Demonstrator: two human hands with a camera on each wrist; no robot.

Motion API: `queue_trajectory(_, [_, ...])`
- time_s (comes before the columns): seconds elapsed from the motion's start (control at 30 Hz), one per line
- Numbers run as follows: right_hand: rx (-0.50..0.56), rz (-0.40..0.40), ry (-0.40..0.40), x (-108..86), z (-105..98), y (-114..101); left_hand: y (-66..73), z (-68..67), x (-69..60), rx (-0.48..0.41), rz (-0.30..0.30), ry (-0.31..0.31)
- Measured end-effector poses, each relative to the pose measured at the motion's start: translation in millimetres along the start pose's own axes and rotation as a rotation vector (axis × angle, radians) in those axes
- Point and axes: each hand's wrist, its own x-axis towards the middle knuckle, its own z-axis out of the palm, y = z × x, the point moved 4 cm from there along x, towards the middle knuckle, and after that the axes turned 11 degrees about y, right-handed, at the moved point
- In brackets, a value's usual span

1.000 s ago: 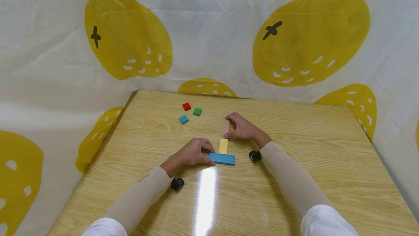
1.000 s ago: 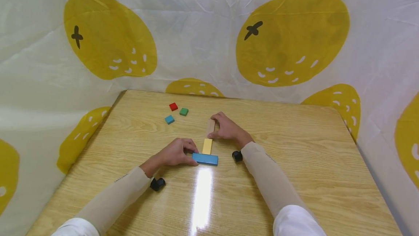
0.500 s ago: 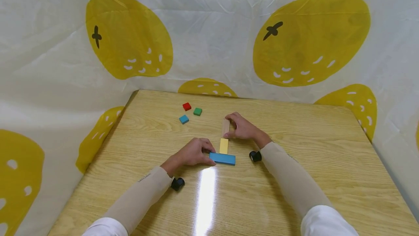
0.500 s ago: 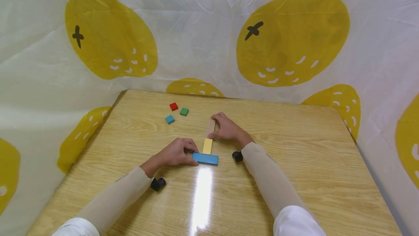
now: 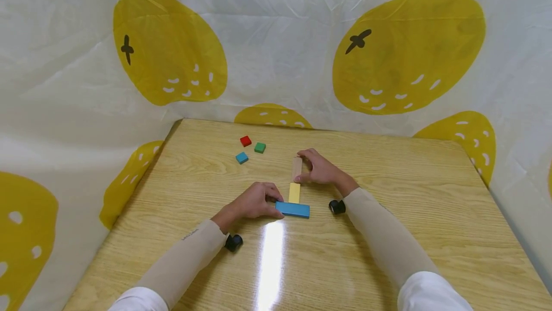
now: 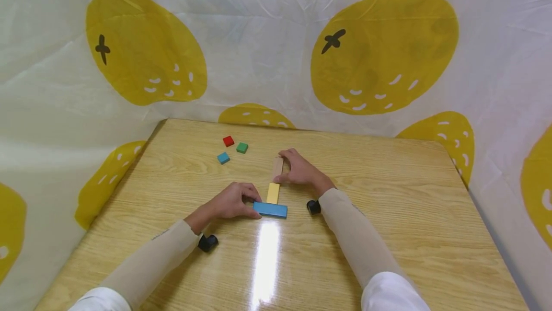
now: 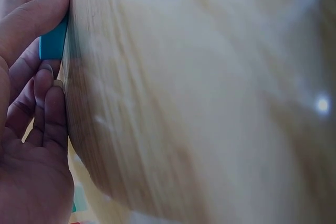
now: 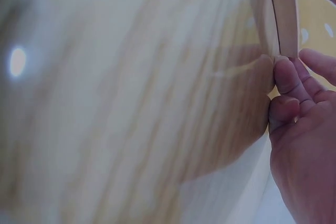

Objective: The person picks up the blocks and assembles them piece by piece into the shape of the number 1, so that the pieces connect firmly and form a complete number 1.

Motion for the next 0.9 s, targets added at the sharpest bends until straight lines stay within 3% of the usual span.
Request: queue_trajectory(0.9, [0.018, 0.02, -0.011, -9.7, -7.4, 4.0, -2.7, 1.2, 1.0, 0.005, -0.028, -0.008])
